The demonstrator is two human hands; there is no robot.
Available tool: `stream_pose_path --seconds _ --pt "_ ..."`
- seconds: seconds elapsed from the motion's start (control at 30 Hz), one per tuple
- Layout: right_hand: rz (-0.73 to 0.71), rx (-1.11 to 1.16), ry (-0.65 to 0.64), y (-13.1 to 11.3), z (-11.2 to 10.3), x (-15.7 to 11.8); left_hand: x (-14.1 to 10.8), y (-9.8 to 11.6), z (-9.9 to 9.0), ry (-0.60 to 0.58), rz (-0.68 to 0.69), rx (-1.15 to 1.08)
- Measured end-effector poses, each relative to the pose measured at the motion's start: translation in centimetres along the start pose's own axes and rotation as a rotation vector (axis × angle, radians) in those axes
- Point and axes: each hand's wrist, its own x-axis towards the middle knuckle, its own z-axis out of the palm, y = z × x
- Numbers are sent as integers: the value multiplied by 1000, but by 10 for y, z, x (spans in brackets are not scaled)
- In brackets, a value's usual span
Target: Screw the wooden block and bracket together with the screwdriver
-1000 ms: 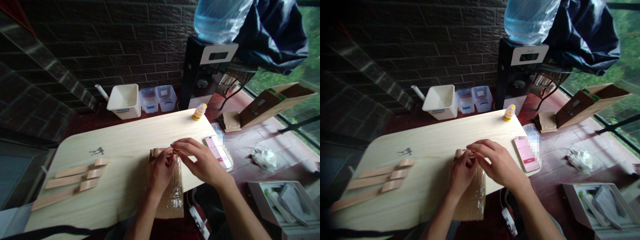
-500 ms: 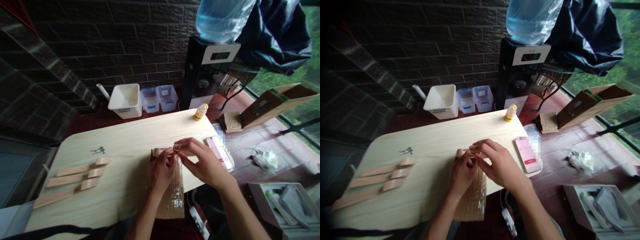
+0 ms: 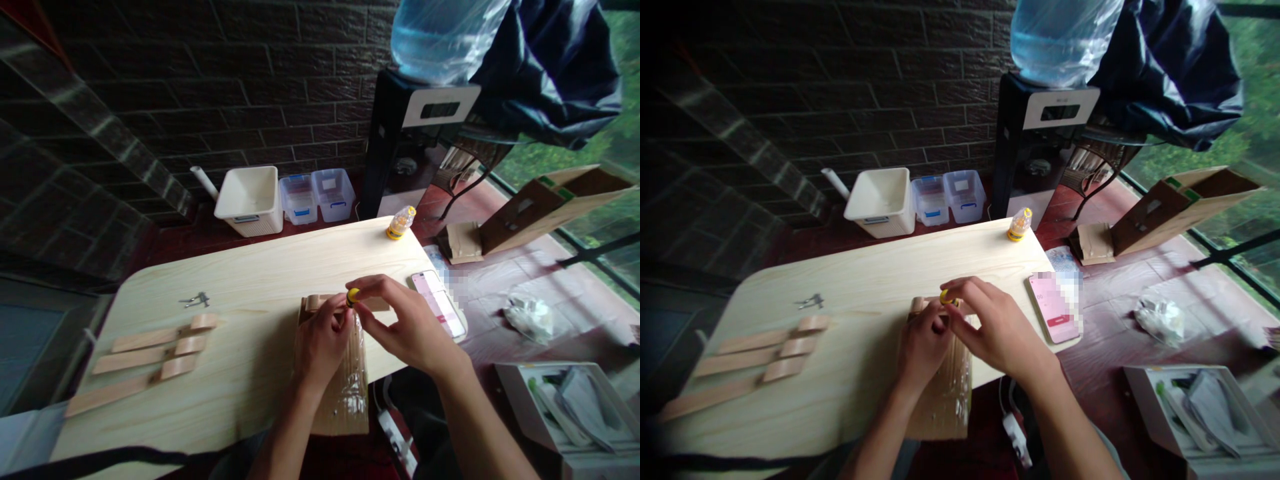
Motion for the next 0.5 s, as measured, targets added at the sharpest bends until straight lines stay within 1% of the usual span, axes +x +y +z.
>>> stream_pose_path --seconds 0.13,0.33,0.5 --pt "-27 2 18 1 0 -2 0 0 -1 -4 -3 -41" --pt "-91 -65 56 0 -2 -3 -2 -1 -1 -16 -18 -55" --pt "-45 -55 23 -1 -6 -2 -4 -5 3 3 -18 -41"
